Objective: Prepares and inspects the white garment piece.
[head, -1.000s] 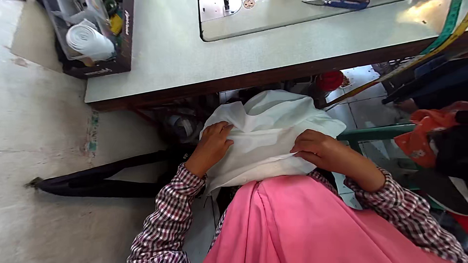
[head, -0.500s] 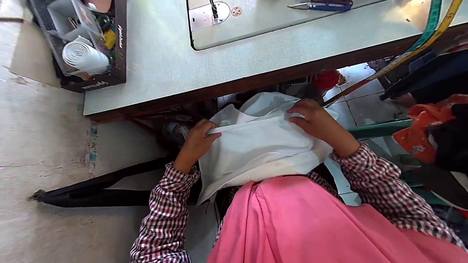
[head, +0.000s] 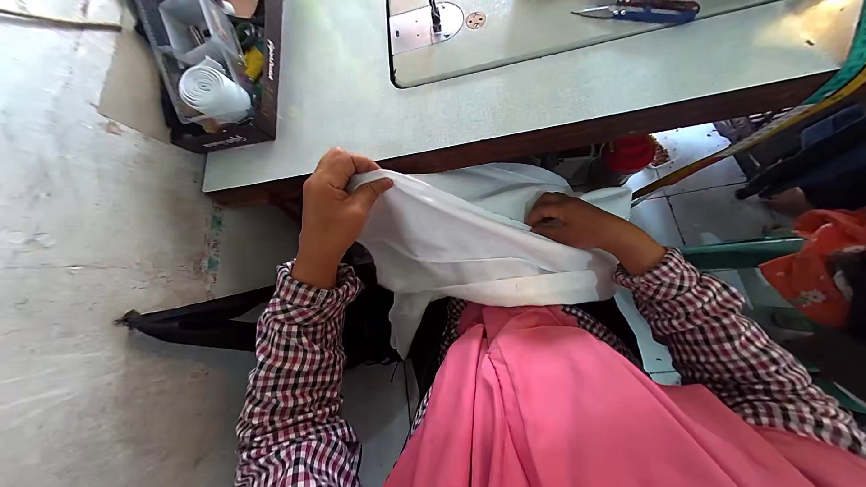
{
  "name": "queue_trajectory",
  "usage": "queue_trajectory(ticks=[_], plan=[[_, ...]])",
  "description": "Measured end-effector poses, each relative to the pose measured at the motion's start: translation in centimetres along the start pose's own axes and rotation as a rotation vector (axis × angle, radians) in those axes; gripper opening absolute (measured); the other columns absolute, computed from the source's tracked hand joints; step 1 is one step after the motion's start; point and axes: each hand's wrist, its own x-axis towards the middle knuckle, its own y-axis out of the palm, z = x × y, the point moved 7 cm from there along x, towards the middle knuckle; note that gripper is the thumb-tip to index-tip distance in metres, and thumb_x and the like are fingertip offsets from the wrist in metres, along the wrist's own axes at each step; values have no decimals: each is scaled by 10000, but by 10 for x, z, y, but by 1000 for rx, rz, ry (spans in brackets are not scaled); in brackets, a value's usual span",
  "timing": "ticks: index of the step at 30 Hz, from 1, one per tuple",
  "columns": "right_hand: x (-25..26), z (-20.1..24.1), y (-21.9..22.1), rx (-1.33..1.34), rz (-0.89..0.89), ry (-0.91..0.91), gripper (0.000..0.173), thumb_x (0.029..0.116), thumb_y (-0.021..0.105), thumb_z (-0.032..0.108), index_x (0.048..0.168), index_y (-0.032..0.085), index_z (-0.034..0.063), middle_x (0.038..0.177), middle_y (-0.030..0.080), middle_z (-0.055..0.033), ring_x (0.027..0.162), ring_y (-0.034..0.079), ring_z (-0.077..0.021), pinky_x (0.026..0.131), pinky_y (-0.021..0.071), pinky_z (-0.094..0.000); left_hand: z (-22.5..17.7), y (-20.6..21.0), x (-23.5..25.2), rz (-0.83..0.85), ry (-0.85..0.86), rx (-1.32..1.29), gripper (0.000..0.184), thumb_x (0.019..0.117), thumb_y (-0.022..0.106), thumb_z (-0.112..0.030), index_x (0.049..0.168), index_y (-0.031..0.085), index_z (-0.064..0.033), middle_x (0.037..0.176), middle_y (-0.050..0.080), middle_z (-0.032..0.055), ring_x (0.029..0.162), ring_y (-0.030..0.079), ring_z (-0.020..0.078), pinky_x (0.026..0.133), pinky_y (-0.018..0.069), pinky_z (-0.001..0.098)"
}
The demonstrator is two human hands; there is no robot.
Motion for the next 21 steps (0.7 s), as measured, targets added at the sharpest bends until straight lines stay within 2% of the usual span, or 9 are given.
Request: queue_trajectory(ticks=[2,4,9,12,14,16,18,20,21], plan=[[-2,11,-10,-42,-88,-26,137,946,638,54,953,721,-55,1025,681,-229,1040,644,-378,929,506,-534,-7,-7,6,-28,6,19,234,947,694,-166,1037,679,50,968,602,104,920,547,62,843,434,181],[-10,24,-29,-30,-193,-3,176,975,593,73,1008,698,-65,1047,688,-217,1026,663,-324,926,524,-497,-11,-17,10,-54,1,18,248,957,686,-175,1060,668,50,1007,613,107,940,559,51,861,447,179],[-35,64,-83,30,-454,-20,190,1024,529,139,1044,643,-11,956,629,-56,828,581,-14,771,503,-194,-23,-47,4,-76,10,-8,250,943,710,-186,1061,657,27,1018,603,49,922,556,-23,838,459,128],[-51,110,-117,1,-597,-176,186,1036,508,132,1050,623,-14,958,611,-3,828,550,62,762,475,-111,-45,-72,-3,-87,72,-58,197,943,707,-174,1076,653,-40,1020,617,-55,917,584,-56,848,499,137],[-61,144,-139,27,-640,-289,139,1035,505,128,1058,610,40,969,614,72,841,560,90,765,486,-100,-61,-97,-11,-84,98,-133,165,951,696,-191,1107,644,-174,1033,650,-177,927,621,-73,849,532,149],[-65,165,-154,79,-587,-363,105,1029,522,136,1069,614,105,963,621,123,830,574,84,739,498,-105,-61,-118,-21,-75,109,-237,201,951,705,-221,1140,641,-196,1038,665,-164,924,647,-28,834,554,170],[-58,164,-152,43,-442,-300,92,1016,549,152,1050,626,116,891,617,137,761,565,106,679,497,-77,-62,-118,-26,14,91,-235,181,943,715,-255,1110,653,-224,1013,667,-189,897,641,-61,806,548,133],[-42,136,-130,-94,-356,-135,122,1000,564,173,1007,653,90,855,629,60,723,565,44,654,496,-146,-58,-88,-28,133,27,-101,106,933,696,-202,1031,669,-172,951,656,-165,837,617,-94,768,540,115],[-33,114,-113,-169,-344,-58,161,991,562,163,1008,675,50,904,658,-35,778,608,-74,707,523,-272,-43,-66,-31,176,-35,-16,116,926,697,-160,1009,679,-80,938,660,-59,820,619,-23,769,548,190]])
